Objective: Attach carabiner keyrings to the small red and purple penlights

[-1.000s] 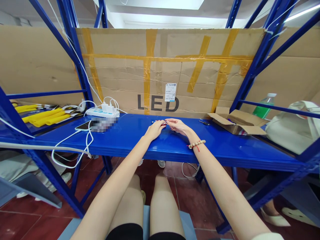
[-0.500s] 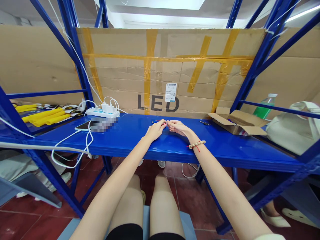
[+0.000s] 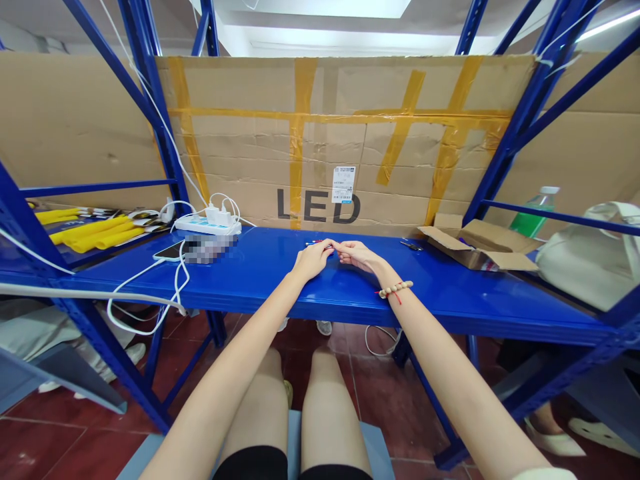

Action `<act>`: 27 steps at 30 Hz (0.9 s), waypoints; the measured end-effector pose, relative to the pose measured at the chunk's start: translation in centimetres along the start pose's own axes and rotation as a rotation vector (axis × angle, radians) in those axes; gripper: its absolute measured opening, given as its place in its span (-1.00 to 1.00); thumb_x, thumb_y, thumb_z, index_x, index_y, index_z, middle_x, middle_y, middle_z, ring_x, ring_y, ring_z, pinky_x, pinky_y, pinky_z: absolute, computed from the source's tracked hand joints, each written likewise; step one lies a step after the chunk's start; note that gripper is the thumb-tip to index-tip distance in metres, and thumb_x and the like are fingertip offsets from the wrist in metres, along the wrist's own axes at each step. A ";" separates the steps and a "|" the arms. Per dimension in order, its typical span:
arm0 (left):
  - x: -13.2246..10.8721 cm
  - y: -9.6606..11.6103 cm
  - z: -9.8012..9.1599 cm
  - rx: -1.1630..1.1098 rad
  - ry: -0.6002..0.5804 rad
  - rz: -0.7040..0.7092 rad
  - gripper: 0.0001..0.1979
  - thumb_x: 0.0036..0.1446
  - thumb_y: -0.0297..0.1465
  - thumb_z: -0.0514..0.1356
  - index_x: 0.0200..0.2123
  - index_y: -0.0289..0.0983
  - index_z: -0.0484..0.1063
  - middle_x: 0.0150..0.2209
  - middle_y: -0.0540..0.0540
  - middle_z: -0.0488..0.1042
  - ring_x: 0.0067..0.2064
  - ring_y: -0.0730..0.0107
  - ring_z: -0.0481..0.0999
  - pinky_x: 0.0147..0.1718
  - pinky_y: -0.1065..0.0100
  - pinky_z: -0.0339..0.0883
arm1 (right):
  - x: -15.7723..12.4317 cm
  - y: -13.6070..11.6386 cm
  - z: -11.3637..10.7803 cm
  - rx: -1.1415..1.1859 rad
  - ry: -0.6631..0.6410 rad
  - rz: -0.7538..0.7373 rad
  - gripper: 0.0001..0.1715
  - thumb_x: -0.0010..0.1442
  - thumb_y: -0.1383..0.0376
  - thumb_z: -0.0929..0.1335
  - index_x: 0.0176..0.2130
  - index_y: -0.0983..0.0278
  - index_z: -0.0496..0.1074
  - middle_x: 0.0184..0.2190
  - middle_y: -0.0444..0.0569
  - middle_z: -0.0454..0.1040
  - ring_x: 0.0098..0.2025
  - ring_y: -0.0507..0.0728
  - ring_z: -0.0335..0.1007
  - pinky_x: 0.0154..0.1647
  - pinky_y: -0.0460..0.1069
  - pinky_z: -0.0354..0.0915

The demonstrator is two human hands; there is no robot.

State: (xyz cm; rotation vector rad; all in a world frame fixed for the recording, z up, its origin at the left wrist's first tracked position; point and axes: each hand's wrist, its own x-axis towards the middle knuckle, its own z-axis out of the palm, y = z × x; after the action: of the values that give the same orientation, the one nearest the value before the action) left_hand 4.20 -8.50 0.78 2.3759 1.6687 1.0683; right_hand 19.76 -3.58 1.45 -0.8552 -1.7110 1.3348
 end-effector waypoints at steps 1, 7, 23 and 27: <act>0.1 -0.1 0.1 -0.002 -0.001 -0.025 -0.73 0.24 -0.29 -0.07 -0.07 -0.01 0.33 -0.07 0.04 0.48 -0.04 0.23 0.44 -0.16 0.30 0.30 | 0.1 0.1 0.0 -0.022 0.031 -0.023 -0.58 -0.27 0.05 0.51 -0.55 0.31 0.40 -0.64 -0.20 0.29 -0.58 -0.09 0.14 -0.55 -0.12 0.17; 0.6 -0.7 0.5 -0.024 -0.001 -0.111 -0.68 0.26 -0.24 -0.15 -0.04 -0.02 0.31 -0.11 -0.04 0.48 -0.06 0.16 0.44 -0.15 0.19 0.29 | 0.8 0.8 -0.2 -0.133 0.166 -0.157 -0.48 -0.26 0.05 0.49 -0.31 0.30 0.50 -0.51 -0.12 0.43 -0.54 -0.06 0.16 -0.58 -0.12 0.09; 1.0 -1.7 1.3 -0.171 -0.058 0.069 -0.76 0.22 -0.40 -0.03 -0.29 -0.27 0.43 -0.23 -0.06 0.52 -0.15 0.35 0.47 -0.08 0.35 0.28 | 0.5 0.8 -0.5 -0.310 0.193 -0.159 -0.49 -0.33 -0.01 0.48 -0.47 0.34 0.51 -0.70 -0.14 0.34 -0.66 -0.07 0.07 -0.68 -0.10 0.00; 1.0 -1.9 1.4 -0.162 -0.050 0.086 -0.79 0.21 -0.38 0.00 -0.28 -0.28 0.42 -0.23 -0.08 0.52 -0.17 0.33 0.48 -0.12 0.34 0.30 | 0.3 0.4 -0.5 -0.322 0.151 -0.084 -0.53 -0.34 -0.01 0.49 -0.51 0.32 0.52 -0.68 -0.13 0.35 -0.63 -0.06 0.14 -0.67 -0.11 0.04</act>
State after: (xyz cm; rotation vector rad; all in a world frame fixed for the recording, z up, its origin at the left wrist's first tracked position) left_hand 3.62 -6.44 -0.52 2.3690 1.4175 1.1018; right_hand 20.07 -3.03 1.15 -1.0241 -1.8465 0.9276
